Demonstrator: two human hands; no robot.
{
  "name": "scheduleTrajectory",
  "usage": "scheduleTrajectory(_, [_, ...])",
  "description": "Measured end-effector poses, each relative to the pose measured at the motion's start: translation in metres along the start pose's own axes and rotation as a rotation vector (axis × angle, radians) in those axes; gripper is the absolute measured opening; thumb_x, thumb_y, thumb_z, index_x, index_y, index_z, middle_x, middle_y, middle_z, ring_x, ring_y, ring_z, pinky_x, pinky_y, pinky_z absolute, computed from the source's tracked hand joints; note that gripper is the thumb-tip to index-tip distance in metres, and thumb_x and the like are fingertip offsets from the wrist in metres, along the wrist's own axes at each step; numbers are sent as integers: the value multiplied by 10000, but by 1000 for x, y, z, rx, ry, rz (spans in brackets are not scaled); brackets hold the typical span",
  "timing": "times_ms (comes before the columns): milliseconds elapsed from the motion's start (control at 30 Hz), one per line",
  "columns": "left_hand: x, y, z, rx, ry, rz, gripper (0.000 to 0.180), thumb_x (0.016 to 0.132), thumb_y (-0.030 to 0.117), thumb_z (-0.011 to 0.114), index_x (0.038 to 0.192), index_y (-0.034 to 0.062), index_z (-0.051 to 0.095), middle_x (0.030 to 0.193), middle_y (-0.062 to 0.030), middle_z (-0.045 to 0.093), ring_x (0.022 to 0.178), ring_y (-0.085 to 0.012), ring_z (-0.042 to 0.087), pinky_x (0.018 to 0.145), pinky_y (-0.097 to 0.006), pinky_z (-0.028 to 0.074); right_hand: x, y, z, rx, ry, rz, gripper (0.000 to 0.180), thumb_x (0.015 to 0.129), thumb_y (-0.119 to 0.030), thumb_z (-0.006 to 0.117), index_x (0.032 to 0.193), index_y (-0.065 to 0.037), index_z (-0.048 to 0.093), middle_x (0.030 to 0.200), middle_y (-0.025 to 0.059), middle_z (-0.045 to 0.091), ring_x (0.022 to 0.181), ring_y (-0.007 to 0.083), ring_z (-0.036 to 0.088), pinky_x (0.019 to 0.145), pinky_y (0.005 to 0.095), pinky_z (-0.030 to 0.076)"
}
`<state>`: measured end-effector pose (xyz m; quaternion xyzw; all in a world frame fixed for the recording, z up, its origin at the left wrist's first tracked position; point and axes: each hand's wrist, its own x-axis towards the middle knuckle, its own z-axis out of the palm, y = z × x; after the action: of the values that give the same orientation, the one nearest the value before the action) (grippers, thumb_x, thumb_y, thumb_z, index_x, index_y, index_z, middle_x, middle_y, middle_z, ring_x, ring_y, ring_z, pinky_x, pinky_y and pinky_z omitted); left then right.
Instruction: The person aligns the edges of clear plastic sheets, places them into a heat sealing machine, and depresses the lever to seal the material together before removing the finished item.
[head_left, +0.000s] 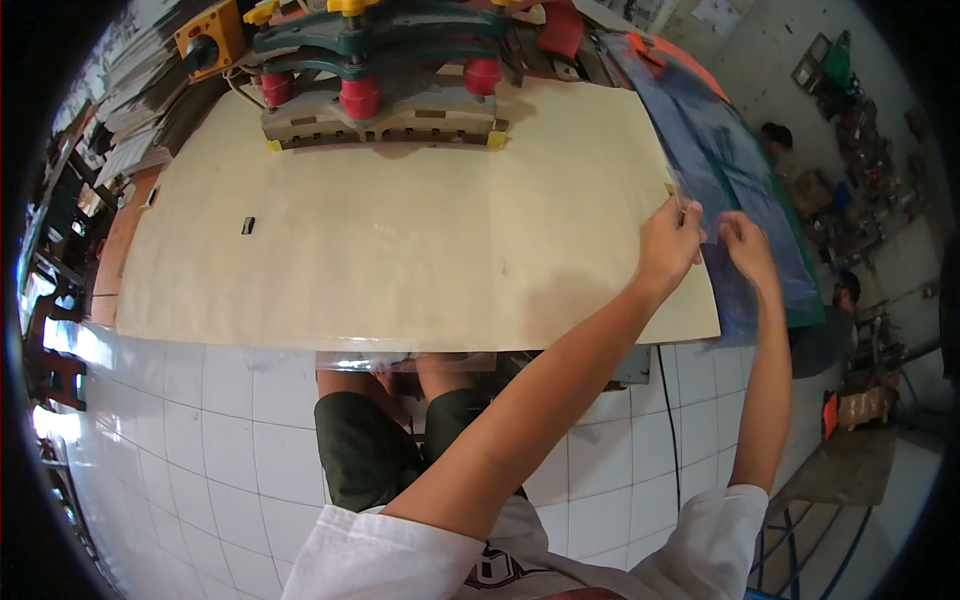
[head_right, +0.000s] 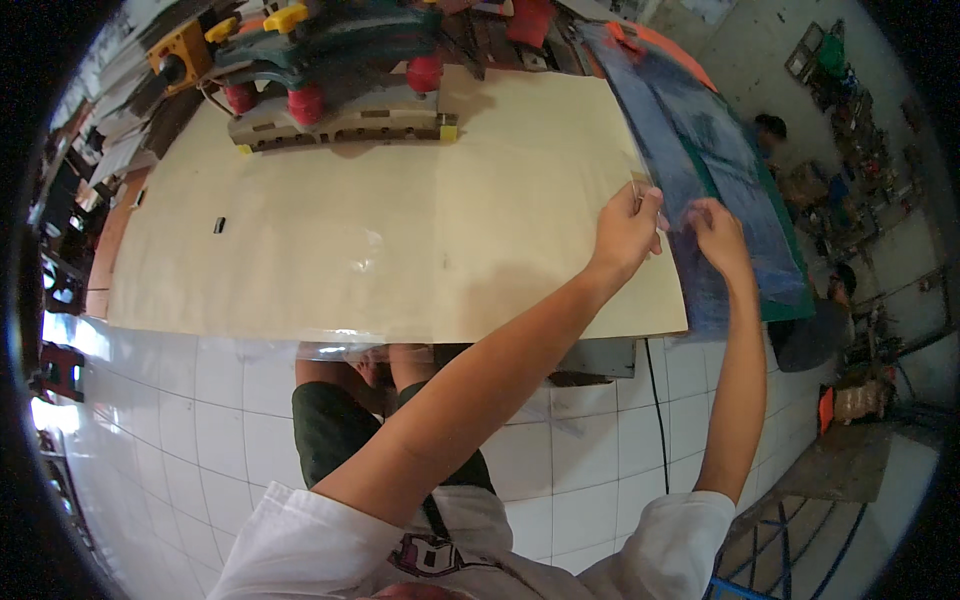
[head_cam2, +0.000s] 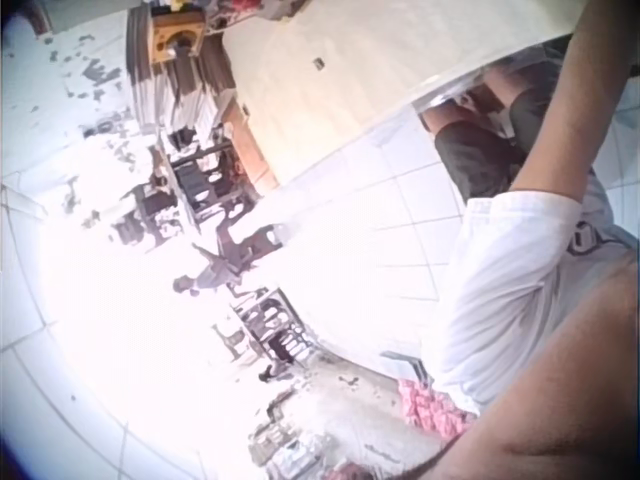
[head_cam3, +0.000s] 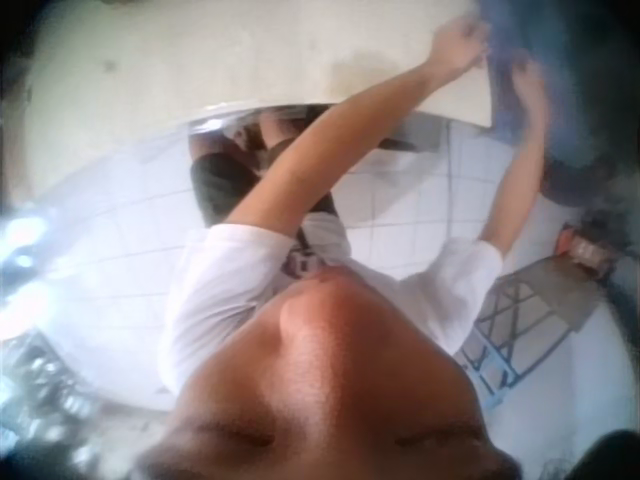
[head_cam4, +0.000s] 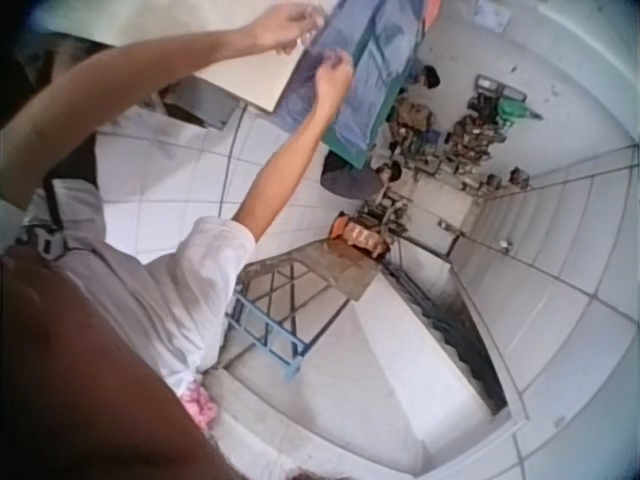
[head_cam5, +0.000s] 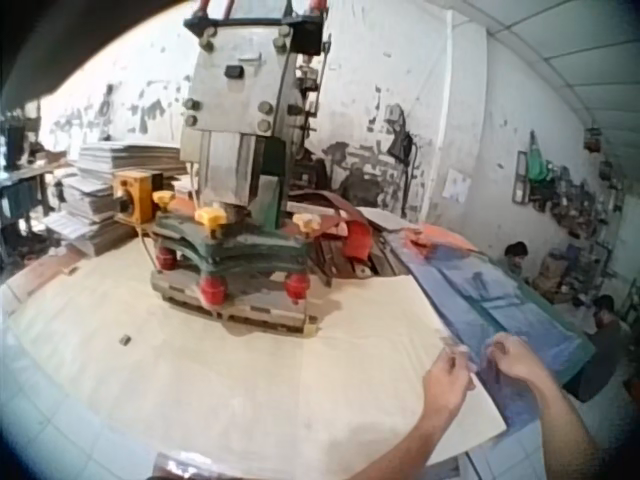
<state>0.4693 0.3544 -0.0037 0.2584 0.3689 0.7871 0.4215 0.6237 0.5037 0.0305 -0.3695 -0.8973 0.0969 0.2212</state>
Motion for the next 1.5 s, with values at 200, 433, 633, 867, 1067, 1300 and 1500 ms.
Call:
scheduleTrajectory(200, [4,2,-9,-203,-33,-116,258,1015,237,534,1122,8,580,820,-130,669,494,-152,596,452,-284,438,27,34,55,45,211,42,294,995,-233,529,1158,6,576,1138,220,650,1063,398,619,918,435,476])
scheduleTrajectory(433, [-1,9,-10,-290,-3,-127,260,1008,245,543,1141,25,587,870,-116,672,524,-157,617,466,-274,429,15,20,55,28,219,21,352,1038,-239,457,1264,11,558,1240,234,620,1150,399,593,978,433,460])
scheduleTrajectory(633, [6,32,-12,-39,44,-31,250,978,190,552,1124,-2,618,872,-123,697,551,-167,656,465,-256,460,16,28,58,-6,208,14,393,1047,-225,426,1324,27,545,1332,244,577,1223,402,558,1044,432,431])
scheduleTrajectory(867, [44,106,-19,534,-205,-2,241,897,95,591,1052,-44,712,875,-185,731,637,-260,742,552,-319,569,17,19,57,-85,186,-65,415,1030,-214,442,1350,32,540,1366,252,553,1264,413,520,1083,458,393])
scheduleTrajectory(1067, [70,183,-65,926,-239,180,222,850,51,582,965,-67,731,822,-198,725,630,-263,742,617,-339,592,13,20,56,-119,143,13,417,1028,-237,464,1381,-33,555,1409,271,512,1324,427,459,1125,463,350])
scheduleTrajectory(1300, [76,236,-113,937,-163,321,242,882,74,579,1009,-87,706,785,-181,722,629,-241,739,617,-334,589,13,27,63,-121,216,-13,384,1023,-240,495,1345,-56,595,1372,271,543,1290,425,495,1095,450,387])
scheduleTrajectory(1500, [67,217,-107,1093,-192,522,214,866,87,602,994,-28,728,824,-213,722,727,-325,733,715,-402,583,17,28,56,-135,146,-11,382,985,-225,540,1317,-48,602,1333,259,561,1260,432,502,1070,477,396])
